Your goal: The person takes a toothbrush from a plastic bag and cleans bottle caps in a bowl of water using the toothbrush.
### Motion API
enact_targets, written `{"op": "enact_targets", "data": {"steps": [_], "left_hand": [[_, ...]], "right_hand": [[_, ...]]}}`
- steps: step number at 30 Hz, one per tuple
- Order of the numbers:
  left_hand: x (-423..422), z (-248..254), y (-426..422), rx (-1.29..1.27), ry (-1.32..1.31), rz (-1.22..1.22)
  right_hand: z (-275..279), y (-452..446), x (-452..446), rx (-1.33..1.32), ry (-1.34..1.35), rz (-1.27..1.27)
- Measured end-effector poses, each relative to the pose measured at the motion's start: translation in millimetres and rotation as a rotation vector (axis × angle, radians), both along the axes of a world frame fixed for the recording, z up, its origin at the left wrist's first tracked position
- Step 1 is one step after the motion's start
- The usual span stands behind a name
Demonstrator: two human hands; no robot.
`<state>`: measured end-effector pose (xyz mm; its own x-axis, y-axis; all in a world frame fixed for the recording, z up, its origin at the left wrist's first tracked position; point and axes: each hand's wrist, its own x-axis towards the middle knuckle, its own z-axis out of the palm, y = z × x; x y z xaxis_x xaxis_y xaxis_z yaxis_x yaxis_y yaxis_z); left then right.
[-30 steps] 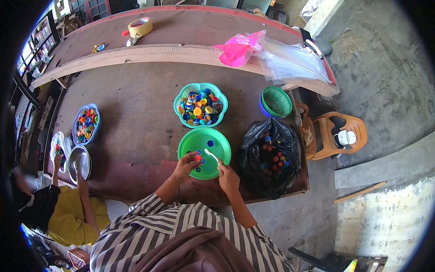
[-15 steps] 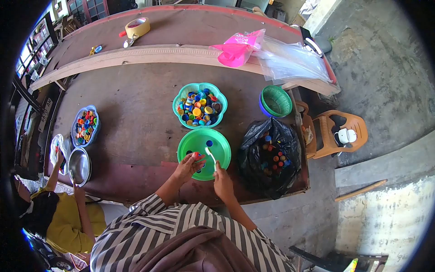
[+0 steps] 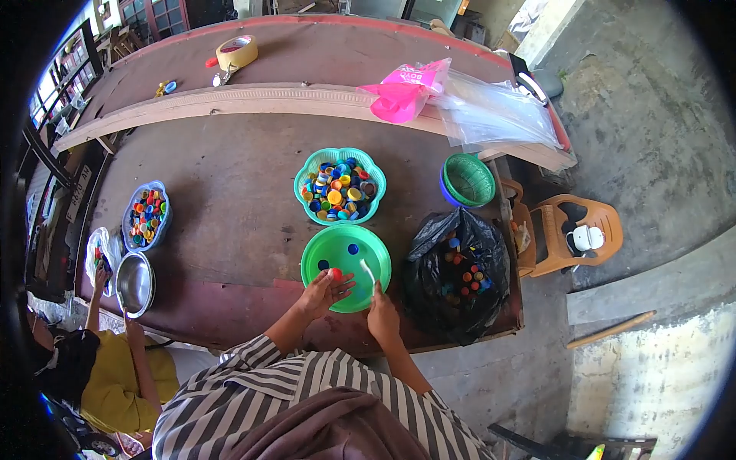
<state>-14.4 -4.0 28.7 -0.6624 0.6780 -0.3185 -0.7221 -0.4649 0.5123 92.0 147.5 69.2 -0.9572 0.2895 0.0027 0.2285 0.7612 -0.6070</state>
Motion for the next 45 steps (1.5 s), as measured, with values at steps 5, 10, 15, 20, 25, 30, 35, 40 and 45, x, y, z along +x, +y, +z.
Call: {"op": "enact_targets", "data": {"steps": [5, 10, 15, 20, 25, 30, 35, 40, 45], "left_hand": [[-1.2, -1.1, 0.4, 0.007, 0.022, -0.004], [4.3, 6.3, 1.6, -0.052, 0.003, -0.022], [2.4, 4.3, -1.3, -0.032, 0.045, -0.011], [6.1, 1.9, -0.5, -0.052, 0.024, -0.010], [4.7, -0.9, -1.7, -0.076, 0.027, 0.007], [7.2, 2.2, -2.7, -0.050, 0.004, -0.015], [7.3, 9.7, 0.6, -0.074, 0.012, -0.020], [5.3, 4.2, -1.5, -0.023, 0.008, -0.010], [8.5, 0.7, -0.9, -0.094, -0.002, -0.053]], "right_hand": [[11.6, -8.2, 6.0, -0.057, 0.008, 0.217], [2.3, 3.5, -0.9, -0.006, -0.033, -0.029], [-4.5, -6.7, 5.9, -0.122, 0.028, 0.183], [5.7, 1.2, 3.0, -0.083, 0.028, 0.018], [-6.7, -1.0, 8.5, -0.029, -0.022, 0.108], [15.5, -6.8, 6.0, -0.110, -0.134, 0.025], [-4.5, 3.1, 3.7, -0.044, -0.111, 0.026], [6.7, -12.0, 9.8, -0.145, 0.020, 0.152], [-0.5, 3.4, 1.3, -0.063, -0.150, 0.035]]}}
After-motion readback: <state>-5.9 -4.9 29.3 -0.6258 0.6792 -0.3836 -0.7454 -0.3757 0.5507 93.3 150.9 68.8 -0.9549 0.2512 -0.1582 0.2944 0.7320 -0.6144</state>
